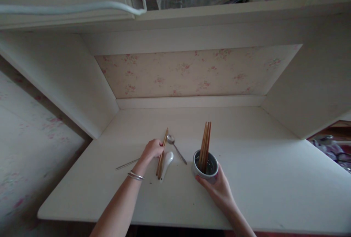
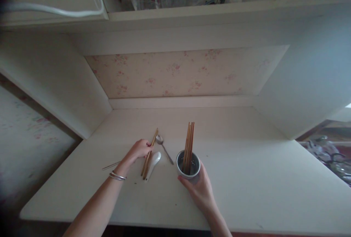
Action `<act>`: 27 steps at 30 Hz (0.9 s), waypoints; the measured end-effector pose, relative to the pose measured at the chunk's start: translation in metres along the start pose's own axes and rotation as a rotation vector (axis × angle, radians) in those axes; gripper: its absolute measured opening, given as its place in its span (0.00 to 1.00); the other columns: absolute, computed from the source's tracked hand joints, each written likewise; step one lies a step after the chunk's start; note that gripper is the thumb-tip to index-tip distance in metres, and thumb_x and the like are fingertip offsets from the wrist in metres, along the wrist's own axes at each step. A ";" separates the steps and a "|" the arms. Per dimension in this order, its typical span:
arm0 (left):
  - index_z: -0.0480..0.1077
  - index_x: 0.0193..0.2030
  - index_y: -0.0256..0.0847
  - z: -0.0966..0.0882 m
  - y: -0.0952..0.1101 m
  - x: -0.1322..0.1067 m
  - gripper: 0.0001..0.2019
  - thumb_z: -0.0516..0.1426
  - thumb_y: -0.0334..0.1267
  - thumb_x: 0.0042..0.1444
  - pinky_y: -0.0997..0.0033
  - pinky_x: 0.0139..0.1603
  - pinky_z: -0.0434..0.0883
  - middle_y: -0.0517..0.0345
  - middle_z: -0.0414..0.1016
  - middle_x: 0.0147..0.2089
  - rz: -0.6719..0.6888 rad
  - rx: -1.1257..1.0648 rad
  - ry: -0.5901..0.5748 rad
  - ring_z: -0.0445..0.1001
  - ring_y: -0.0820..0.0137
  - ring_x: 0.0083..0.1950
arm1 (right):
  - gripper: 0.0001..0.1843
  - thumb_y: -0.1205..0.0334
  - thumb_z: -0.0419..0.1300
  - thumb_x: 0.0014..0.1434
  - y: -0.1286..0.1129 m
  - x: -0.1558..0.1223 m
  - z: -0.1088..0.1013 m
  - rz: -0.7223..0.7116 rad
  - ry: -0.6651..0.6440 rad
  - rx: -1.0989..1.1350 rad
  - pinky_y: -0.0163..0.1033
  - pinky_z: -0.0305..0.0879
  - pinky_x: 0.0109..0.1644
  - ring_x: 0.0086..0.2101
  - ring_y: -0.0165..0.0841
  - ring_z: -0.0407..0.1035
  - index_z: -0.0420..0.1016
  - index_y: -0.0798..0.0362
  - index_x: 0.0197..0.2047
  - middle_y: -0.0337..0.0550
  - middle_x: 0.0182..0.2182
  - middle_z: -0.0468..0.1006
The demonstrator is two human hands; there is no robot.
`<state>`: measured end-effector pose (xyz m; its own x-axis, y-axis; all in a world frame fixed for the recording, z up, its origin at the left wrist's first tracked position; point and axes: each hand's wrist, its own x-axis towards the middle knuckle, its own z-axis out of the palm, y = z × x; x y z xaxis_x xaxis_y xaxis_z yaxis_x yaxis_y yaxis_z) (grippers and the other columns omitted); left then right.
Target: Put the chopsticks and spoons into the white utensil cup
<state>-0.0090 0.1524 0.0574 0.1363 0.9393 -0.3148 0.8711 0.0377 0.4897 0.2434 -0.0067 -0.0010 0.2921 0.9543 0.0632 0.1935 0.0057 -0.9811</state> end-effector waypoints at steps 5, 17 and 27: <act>0.76 0.33 0.36 -0.026 -0.002 -0.010 0.11 0.55 0.40 0.56 0.75 0.26 0.64 0.59 0.73 0.20 0.023 -0.170 0.063 0.72 0.71 0.23 | 0.42 0.55 0.74 0.42 -0.005 0.000 0.002 -0.021 0.054 0.040 0.56 0.66 0.60 0.56 0.51 0.70 0.67 0.47 0.60 0.48 0.54 0.77; 0.75 0.41 0.38 -0.032 0.097 -0.074 0.14 0.62 0.47 0.56 0.73 0.40 0.72 0.54 0.79 0.38 0.477 -0.916 0.116 0.76 0.70 0.38 | 0.42 0.50 0.72 0.47 -0.006 -0.003 0.009 -0.109 0.059 -0.039 0.57 0.65 0.60 0.56 0.51 0.68 0.64 0.47 0.62 0.50 0.57 0.74; 0.77 0.39 0.39 0.030 0.113 -0.062 0.09 0.58 0.40 0.60 0.70 0.41 0.73 0.54 0.81 0.37 0.556 -0.523 0.167 0.79 0.67 0.38 | 0.42 0.51 0.71 0.49 0.001 -0.003 0.006 -0.092 0.027 -0.082 0.59 0.62 0.62 0.59 0.49 0.65 0.59 0.46 0.64 0.50 0.59 0.71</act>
<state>0.0946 0.0884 0.1080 0.3787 0.9047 0.1955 0.3548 -0.3369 0.8721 0.2371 -0.0076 -0.0030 0.2948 0.9423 0.1587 0.2963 0.0678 -0.9527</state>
